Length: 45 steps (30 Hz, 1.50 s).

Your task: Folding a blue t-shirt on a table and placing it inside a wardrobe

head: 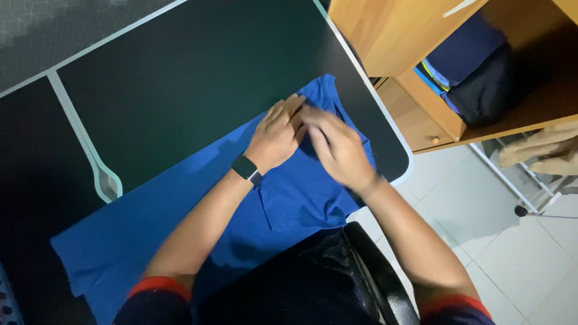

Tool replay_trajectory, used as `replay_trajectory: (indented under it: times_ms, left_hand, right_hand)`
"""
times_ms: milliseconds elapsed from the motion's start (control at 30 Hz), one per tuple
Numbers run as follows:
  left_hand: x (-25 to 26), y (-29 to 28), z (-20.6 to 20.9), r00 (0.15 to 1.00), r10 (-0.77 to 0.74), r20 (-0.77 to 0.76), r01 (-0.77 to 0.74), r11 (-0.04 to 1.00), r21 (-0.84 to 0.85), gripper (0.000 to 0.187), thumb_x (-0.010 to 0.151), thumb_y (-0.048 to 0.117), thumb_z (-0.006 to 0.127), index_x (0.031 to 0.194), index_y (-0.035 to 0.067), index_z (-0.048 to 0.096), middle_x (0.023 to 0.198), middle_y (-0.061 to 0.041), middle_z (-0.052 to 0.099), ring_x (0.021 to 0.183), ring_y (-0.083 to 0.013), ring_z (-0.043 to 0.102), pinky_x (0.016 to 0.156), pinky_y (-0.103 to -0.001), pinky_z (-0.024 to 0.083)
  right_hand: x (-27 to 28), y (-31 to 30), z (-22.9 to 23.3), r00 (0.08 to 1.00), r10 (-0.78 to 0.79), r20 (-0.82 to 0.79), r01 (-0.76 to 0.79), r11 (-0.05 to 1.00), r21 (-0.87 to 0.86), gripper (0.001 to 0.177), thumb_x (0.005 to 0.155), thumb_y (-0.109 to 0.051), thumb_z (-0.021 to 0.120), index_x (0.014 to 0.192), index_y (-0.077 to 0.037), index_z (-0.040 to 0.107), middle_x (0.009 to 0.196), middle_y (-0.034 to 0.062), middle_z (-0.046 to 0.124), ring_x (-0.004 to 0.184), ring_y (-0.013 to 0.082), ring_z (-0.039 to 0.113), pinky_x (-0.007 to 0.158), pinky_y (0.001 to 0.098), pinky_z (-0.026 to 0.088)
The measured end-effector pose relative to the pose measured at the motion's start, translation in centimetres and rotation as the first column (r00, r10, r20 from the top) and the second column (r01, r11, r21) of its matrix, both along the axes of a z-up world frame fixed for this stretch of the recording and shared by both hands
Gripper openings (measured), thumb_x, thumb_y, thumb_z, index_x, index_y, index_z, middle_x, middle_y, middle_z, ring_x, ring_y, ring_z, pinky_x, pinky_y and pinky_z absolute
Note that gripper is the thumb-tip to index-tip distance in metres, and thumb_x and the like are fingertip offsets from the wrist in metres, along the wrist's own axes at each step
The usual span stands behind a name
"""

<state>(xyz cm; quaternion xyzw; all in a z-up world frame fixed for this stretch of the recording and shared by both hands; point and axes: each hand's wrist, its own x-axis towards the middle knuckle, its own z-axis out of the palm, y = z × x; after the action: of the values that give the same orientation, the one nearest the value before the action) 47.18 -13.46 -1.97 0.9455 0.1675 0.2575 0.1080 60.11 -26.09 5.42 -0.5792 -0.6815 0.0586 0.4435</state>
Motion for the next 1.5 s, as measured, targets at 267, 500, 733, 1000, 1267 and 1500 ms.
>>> replay_trajectory:
  times_ms: [267, 500, 733, 1000, 1267, 1500]
  left_hand:
    - [-0.3, 0.3, -2.6, 1.0, 0.027, -0.012, -0.024, 0.984, 0.179, 0.044, 0.095, 0.021, 0.06, 0.135, 0.002, 0.062, 0.142, -0.016, 0.059, 0.139, -0.0293, 0.052, 0.12, -0.043, 0.037]
    - [-1.4, 0.1, -3.5, 1.0, 0.007, 0.017, -0.01, 0.979, 0.202, 0.047, 0.093, 0.024, 0.059, 0.132, 0.0, 0.064, 0.142, -0.019, 0.061, 0.14, -0.0289, 0.051, 0.124, -0.044, 0.029]
    - [-7.6, -1.4, -1.2, 0.977, 0.049, -0.205, -0.022, 0.991, 0.135, 0.068, 0.099, 0.032, 0.051, 0.161, 0.012, 0.035, 0.166, -0.012, 0.036, 0.156, -0.0253, 0.029, 0.128, -0.045, 0.015]
    - [-19.8, -2.9, 1.1, 0.929, 0.192, -0.317, -0.185, 0.981, 0.052, 0.064, 0.097, 0.029, 0.054, 0.158, 0.016, 0.041, 0.167, -0.012, 0.035, 0.155, -0.0284, 0.029, 0.125, -0.05, 0.019]
    - [-33.0, -5.0, 2.5, 0.75, 0.502, -0.43, -0.47, 0.863, 0.185, 0.073, 0.095, 0.045, 0.063, 0.157, 0.012, 0.045, 0.163, -0.017, 0.042, 0.149, -0.035, 0.04, 0.117, -0.055, 0.033]
    - [-43.1, -5.6, 2.4, 0.528, 0.666, -0.527, -0.777, 0.63, 0.018, 0.063, 0.107, 0.042, 0.041, 0.164, 0.017, 0.034, 0.171, -0.015, 0.029, 0.156, -0.0375, 0.026, 0.123, -0.058, 0.02]
  right_hand:
    - [1.8, 5.7, -6.4, 0.949, -0.078, 0.304, 0.107, 0.991, -0.078, 0.048, 0.109, -0.027, 0.056, 0.137, 0.012, 0.06, 0.137, 0.0385, 0.058, 0.134, 0.0507, 0.052, 0.115, 0.0528, 0.04]
    - [1.8, 6.1, -8.4, 0.861, -0.216, 0.461, 0.267, 0.963, -0.047, 0.044, 0.108, -0.028, 0.053, 0.141, 0.0, 0.064, 0.144, 0.0298, 0.058, 0.137, 0.043, 0.053, 0.118, 0.0471, 0.039]
    - [0.9, 6.1, -6.7, 0.841, -0.126, 0.525, 0.299, 0.919, -0.258, 0.059, 0.108, -0.04, 0.055, 0.154, -0.003, 0.053, 0.16, 0.0285, 0.041, 0.15, 0.0415, 0.037, 0.125, 0.0492, 0.026]
    - [0.4, 6.2, -5.0, 0.857, -0.013, 0.515, 0.304, 0.82, -0.485, 0.083, 0.102, -0.06, 0.049, 0.165, -0.008, 0.032, 0.169, 0.0259, 0.02, 0.157, 0.0404, 0.019, 0.129, 0.051, 0.012]
    - [0.1, 6.2, -4.8, 0.841, 0.013, 0.54, 0.33, 0.779, -0.533, 0.088, 0.101, -0.064, 0.044, 0.166, -0.008, 0.027, 0.171, 0.0255, 0.017, 0.158, 0.0394, 0.014, 0.129, 0.0516, 0.008]
    - [0.0, 6.3, -5.0, 0.833, 0.006, 0.553, 0.333, 0.794, -0.509, 0.087, 0.103, -0.064, 0.042, 0.166, -0.006, 0.029, 0.17, 0.0267, 0.018, 0.158, 0.042, 0.016, 0.129, 0.0532, 0.01]
